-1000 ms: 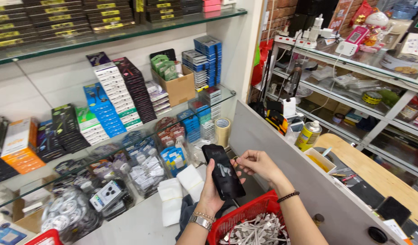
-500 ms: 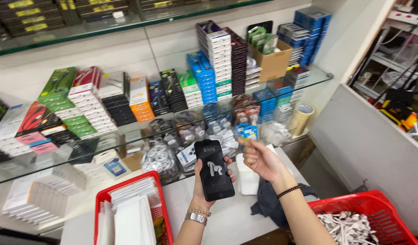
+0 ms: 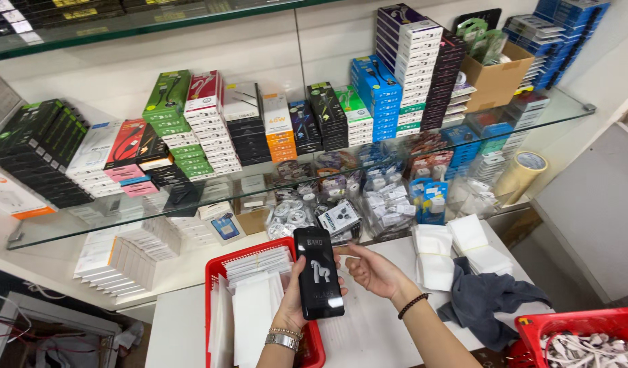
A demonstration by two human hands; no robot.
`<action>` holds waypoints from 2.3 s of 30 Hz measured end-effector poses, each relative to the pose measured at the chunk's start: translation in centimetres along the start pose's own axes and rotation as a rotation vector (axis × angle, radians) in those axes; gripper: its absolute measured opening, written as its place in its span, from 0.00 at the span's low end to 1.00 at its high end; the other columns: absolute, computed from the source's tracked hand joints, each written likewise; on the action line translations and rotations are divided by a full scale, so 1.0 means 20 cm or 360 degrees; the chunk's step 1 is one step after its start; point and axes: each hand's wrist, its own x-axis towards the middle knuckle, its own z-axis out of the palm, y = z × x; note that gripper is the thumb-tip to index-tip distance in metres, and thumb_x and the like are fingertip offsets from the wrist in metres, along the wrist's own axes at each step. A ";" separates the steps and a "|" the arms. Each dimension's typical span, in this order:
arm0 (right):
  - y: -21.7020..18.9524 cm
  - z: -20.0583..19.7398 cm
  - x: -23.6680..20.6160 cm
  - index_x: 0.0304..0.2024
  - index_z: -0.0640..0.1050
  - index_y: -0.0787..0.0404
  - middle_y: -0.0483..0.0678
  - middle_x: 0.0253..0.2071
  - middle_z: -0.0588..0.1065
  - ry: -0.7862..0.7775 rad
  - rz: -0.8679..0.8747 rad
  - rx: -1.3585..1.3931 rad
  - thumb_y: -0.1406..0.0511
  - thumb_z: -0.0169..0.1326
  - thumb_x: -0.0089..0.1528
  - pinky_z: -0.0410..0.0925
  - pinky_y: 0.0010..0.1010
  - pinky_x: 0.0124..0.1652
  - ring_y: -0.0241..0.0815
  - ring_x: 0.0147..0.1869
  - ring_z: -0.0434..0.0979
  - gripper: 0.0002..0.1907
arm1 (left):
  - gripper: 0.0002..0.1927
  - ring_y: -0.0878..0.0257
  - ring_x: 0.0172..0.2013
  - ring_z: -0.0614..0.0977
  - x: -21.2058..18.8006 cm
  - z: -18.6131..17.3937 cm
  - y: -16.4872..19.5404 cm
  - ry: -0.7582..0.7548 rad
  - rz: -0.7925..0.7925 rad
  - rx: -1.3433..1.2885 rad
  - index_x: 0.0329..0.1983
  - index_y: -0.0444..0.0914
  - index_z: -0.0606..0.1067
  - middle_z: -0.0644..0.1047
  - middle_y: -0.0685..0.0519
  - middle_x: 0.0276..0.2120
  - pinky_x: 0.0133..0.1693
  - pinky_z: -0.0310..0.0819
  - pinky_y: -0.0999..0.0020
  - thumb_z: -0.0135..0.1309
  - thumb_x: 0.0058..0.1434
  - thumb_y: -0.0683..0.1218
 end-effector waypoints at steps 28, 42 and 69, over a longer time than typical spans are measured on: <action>-0.29 0.03 0.14 0.36 0.81 0.67 0.45 0.29 0.76 0.0020 -0.0399 -0.1398 0.55 0.49 0.70 0.69 0.29 0.39 0.35 0.34 0.75 0.21 | 0.31 0.53 0.51 0.83 0.12 -0.05 0.12 -0.0072 0.0079 0.0328 0.65 0.32 0.68 0.79 0.41 0.53 0.55 0.79 0.55 0.61 0.60 0.47; 0.07 -0.14 0.27 0.57 0.75 0.57 0.43 0.53 0.79 0.0198 0.0266 -0.0136 0.52 0.46 0.66 0.67 0.39 0.59 0.41 0.56 0.77 0.23 | 0.45 0.62 0.52 0.81 0.27 0.02 0.02 0.0964 0.0127 0.0898 0.78 0.42 0.54 0.76 0.44 0.56 0.52 0.76 0.67 0.56 0.63 0.63; 0.45 0.48 0.63 0.59 0.70 0.59 0.63 0.39 0.78 0.0074 -0.0327 -0.2590 0.62 0.54 0.64 0.70 0.48 0.45 0.63 0.47 0.78 0.21 | 0.25 0.42 0.50 0.83 -0.55 -0.49 0.47 0.1944 0.0948 0.1775 0.63 0.35 0.70 0.81 0.35 0.47 0.51 0.75 0.54 0.46 0.60 0.39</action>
